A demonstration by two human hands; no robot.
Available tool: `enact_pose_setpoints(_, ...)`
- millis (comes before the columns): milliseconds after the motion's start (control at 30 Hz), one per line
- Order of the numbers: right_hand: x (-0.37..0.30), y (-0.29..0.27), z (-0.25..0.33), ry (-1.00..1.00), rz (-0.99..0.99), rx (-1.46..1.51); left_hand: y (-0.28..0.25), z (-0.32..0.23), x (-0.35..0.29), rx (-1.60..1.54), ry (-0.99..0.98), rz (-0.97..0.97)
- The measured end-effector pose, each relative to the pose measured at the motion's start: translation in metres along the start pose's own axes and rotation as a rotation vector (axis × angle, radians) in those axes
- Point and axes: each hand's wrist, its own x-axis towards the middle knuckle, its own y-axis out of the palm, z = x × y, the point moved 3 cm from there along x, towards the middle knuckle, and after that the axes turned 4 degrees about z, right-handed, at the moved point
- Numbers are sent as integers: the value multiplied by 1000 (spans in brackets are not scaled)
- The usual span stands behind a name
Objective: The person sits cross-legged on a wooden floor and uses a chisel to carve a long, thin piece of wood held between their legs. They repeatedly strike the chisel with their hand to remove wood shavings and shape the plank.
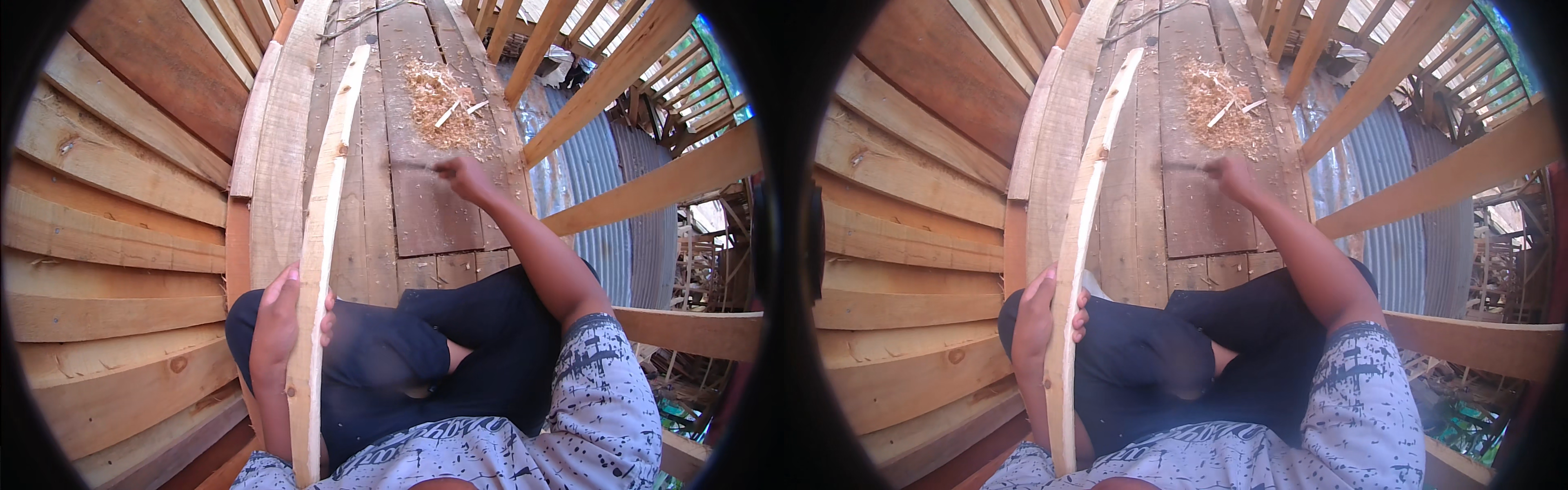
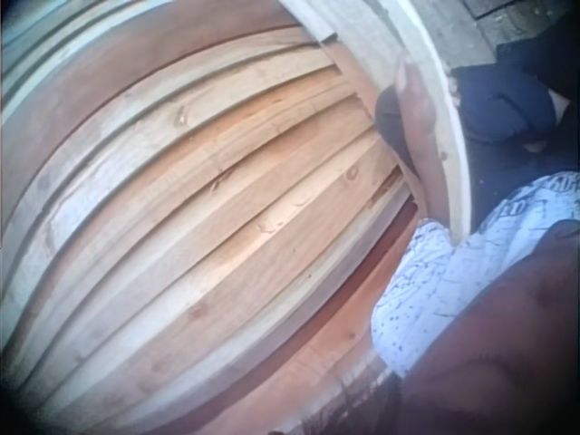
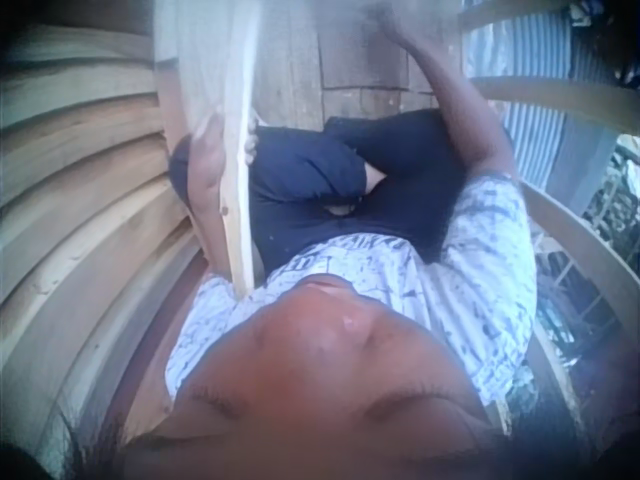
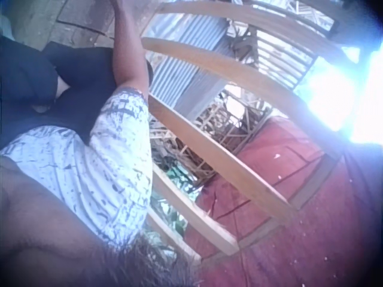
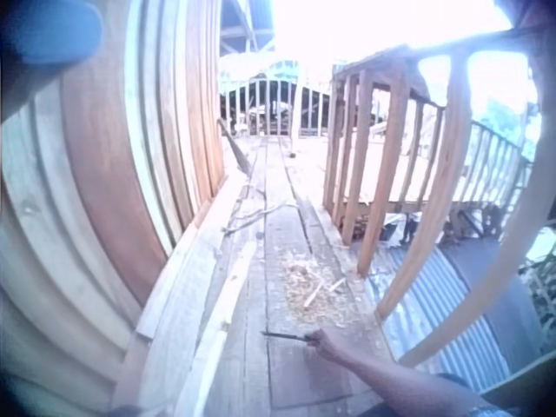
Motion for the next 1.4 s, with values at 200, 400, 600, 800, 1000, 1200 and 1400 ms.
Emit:
enact_pose_setpoints(200, -13, 10, 25, -407, 548, 56, -5, 1, -2, -3, 13, -17)
enact_pose_setpoints(400, 4, 4, -23, 6, -56, -17, 3, -2, -1, -4, -3, 2)
enact_pose_setpoints(600, -10, -10, 24, -254, 410, 97, -6, -2, -6, -17, 9, -48)
enact_pose_setpoints(800, 3, -19, -35, 11, -237, 100, 3, -4, -2, -31, 3, 6)
enact_pose_setpoints(1000, 0, -38, -50, -146, 380, 132, -2, -4, -6, -26, 15, -14)
enact_pose_setpoints(1200, 2, -50, -68, 79, -54, 168, -1, -5, -6, -19, 11, -4)
enact_pose_setpoints(1400, 2, -37, -70, -84, 231, 102, 0, -5, -7, -8, 12, -8)
